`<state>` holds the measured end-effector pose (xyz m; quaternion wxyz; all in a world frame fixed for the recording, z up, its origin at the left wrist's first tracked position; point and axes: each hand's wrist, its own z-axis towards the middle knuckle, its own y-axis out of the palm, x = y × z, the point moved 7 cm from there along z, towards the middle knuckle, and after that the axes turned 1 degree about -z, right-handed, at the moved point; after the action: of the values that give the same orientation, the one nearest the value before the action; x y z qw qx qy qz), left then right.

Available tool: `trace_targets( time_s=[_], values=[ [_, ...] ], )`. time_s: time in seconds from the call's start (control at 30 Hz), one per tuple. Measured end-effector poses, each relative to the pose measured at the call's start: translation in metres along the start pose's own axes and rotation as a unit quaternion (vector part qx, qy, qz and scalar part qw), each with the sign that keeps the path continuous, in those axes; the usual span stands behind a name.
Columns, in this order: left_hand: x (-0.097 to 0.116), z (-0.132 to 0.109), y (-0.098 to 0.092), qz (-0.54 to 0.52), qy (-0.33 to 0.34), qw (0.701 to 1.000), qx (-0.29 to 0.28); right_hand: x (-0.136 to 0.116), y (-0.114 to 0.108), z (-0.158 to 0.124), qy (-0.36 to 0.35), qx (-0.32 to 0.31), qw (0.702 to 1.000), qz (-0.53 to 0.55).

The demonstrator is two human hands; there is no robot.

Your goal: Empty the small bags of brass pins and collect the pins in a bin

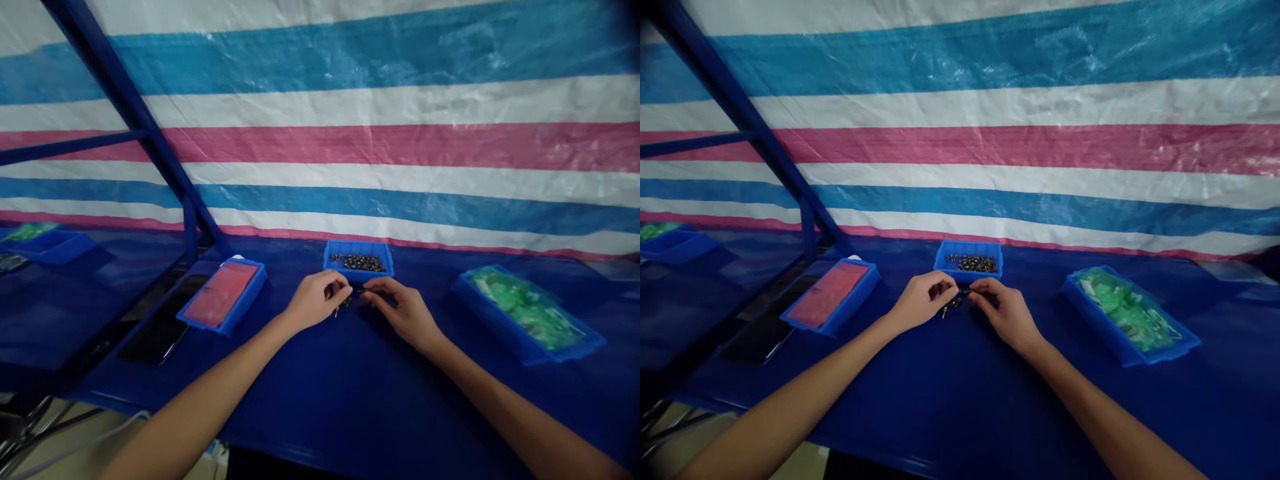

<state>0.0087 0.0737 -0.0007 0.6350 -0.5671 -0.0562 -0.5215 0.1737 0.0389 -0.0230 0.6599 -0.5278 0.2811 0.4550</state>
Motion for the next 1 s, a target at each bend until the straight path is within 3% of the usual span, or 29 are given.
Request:
trace_targets(
  time_s=[0.27,0.43,0.57,0.67,0.83,1.0],
  values=[
    [-0.008,0.0,-0.005,-0.013,-0.033,0.999,0.034,-0.008,-0.007,-0.003,-0.035,0.041,0.999,-0.002],
    [-0.016,0.0,-0.002,0.033,-0.067,0.997,0.018,-0.025,-0.032,-0.001,-0.125,0.19,0.957,-0.18],
    [-0.012,0.0,0.006,0.069,-0.049,0.996,-0.035,-0.022,-0.038,0.005,-0.117,0.217,0.936,-0.251],
    [-0.011,-0.001,0.007,0.071,-0.042,0.996,-0.044,-0.028,-0.02,0.002,-0.159,0.155,0.94,-0.259],
    [-0.01,-0.001,0.006,0.065,-0.033,0.997,-0.023,-0.034,0.028,-0.005,-0.201,-0.066,0.928,-0.305],
    [-0.01,-0.001,0.004,0.068,-0.029,0.997,0.002,-0.028,0.034,0.0,-0.17,-0.105,0.927,-0.318]
  ],
)
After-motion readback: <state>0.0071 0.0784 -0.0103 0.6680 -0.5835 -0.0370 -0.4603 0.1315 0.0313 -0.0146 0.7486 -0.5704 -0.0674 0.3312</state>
